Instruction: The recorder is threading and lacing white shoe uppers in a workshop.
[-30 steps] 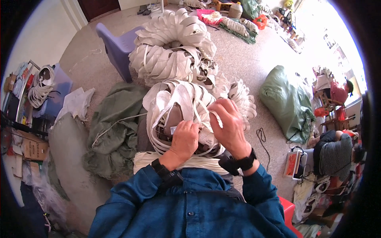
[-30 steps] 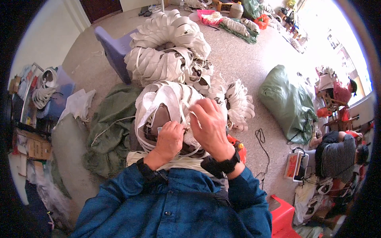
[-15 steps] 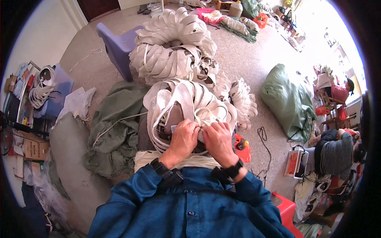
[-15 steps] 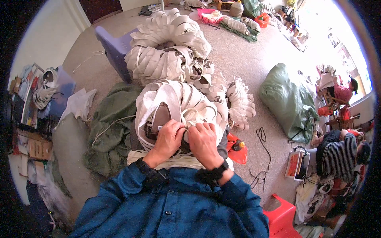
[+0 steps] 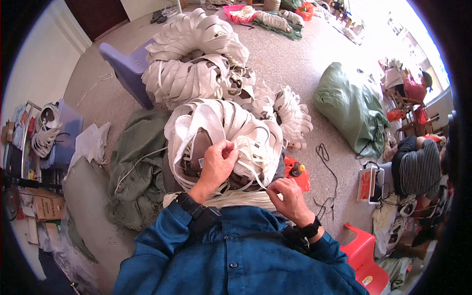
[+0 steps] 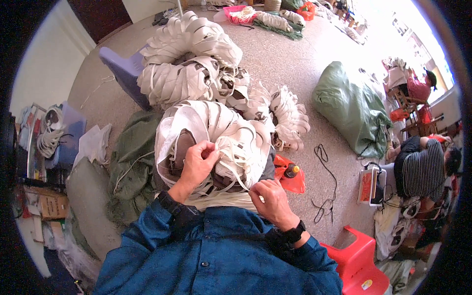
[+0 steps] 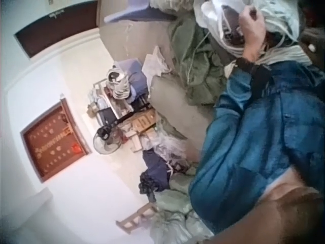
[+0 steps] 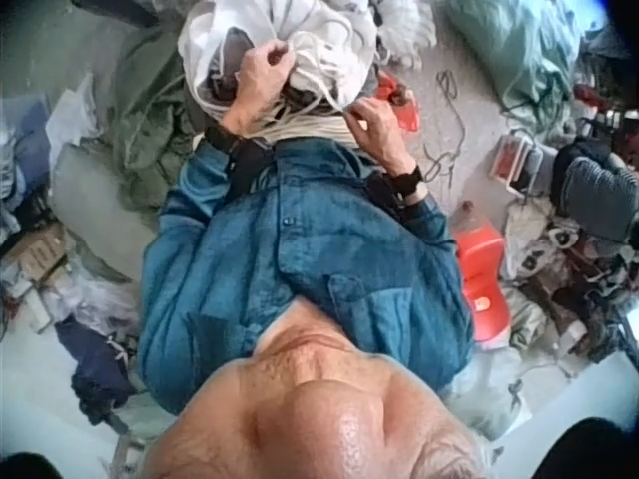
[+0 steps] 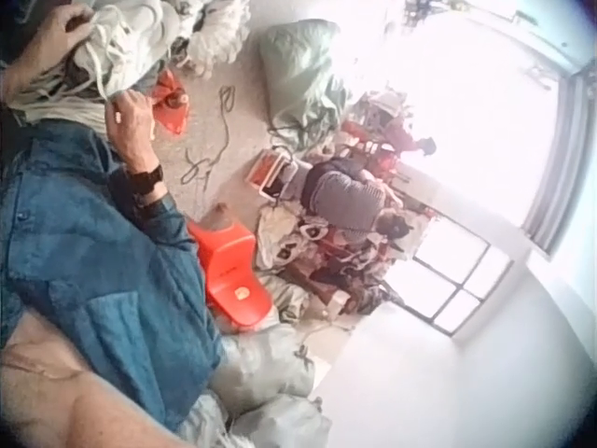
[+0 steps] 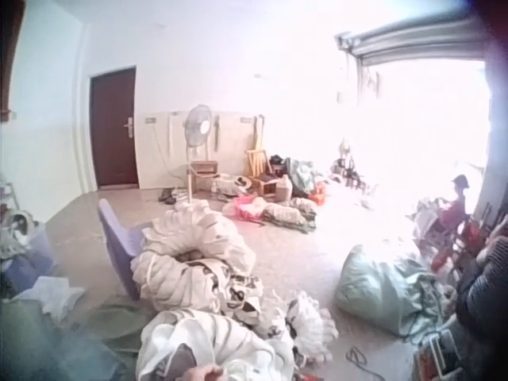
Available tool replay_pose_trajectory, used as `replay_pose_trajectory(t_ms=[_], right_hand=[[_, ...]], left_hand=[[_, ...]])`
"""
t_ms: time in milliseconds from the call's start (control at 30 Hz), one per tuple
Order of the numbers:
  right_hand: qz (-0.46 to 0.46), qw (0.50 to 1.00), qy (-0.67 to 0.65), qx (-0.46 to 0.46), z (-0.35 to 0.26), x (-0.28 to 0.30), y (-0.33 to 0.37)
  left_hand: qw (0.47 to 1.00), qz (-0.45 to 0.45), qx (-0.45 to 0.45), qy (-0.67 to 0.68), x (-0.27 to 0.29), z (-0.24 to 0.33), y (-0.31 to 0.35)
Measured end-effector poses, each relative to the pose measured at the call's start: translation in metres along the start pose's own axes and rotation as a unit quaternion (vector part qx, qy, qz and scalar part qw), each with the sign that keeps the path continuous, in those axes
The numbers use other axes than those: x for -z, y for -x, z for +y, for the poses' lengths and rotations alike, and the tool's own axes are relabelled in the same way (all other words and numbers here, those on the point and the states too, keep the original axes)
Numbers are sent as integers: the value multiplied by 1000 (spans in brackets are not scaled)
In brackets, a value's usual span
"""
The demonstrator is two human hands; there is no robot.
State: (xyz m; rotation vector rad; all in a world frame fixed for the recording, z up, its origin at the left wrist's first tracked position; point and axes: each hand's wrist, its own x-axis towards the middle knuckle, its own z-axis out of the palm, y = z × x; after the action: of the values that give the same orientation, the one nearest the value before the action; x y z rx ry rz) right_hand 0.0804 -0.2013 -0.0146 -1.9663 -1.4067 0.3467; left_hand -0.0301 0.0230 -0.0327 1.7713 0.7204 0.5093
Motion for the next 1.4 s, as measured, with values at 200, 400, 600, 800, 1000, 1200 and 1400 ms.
replay_pose_trajectory(t_ms=[200, 400, 600, 800, 1000, 1200, 1400], right_hand=[[7, 1000, -28, -10, 4, -3, 3], [14, 998, -68, -11, -1, 1, 1], [-25, 956, -292, 9, -31, 10, -32], [-73, 933, -338, -97, -20, 4, -25], [-91, 925, -321, -183, 6, 31, 14], [-90, 897, -368, -228, 4, 40, 26], [62, 872, -419, -245, 29, 0, 3]], left_hand=[[994, 8, -41, 100, 7, 19, 8], [989, 13, -145, -25, 19, 26, 8], [990, 62, -124, 7, 10, 10, 16], [989, 87, -85, 78, 4, 1, 19], [995, 66, -70, 16, 3, -3, 24], [984, 50, -152, -80, 1, -2, 24], [988, 62, -112, -93, 2, 1, 21]])
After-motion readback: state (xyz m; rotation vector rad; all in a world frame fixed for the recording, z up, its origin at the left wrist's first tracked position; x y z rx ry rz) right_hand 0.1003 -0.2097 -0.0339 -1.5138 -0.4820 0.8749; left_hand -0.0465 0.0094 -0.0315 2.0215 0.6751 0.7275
